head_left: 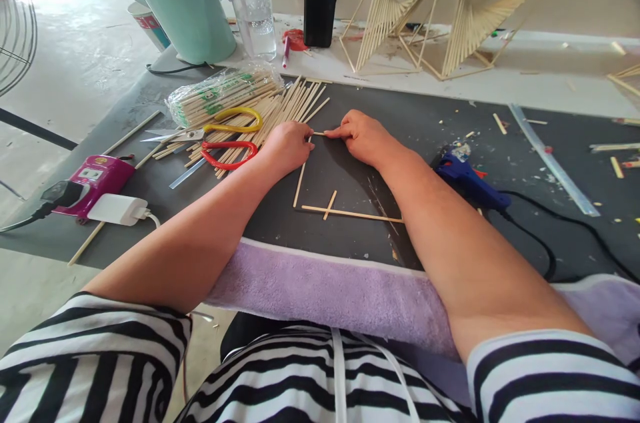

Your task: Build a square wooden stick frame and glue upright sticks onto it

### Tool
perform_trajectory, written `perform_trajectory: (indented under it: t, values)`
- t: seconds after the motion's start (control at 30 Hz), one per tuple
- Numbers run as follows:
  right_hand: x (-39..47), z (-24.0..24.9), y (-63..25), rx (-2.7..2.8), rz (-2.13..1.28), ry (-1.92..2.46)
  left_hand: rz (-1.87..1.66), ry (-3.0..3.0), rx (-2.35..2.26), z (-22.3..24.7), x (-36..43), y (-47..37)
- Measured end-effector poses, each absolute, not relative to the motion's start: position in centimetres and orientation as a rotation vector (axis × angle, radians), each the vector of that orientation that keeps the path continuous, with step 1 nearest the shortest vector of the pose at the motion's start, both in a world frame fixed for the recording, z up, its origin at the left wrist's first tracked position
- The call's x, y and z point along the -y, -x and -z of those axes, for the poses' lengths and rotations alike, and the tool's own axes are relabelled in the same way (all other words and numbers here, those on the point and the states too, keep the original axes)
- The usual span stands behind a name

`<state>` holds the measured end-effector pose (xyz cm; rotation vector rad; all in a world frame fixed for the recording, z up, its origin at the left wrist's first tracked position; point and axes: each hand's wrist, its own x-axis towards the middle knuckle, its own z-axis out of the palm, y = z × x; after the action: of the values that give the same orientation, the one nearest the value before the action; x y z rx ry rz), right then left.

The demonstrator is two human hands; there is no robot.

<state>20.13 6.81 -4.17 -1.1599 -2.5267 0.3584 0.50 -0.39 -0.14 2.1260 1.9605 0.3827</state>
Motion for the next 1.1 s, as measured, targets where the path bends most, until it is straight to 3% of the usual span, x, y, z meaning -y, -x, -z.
perform_trajectory:
  t: [1.1]
  values:
    - [-6.78,4.15,-20.04,2.511,-0.371,1.18,-0.345,-2.167,-1.95,-0.01,0.47,-0.54]
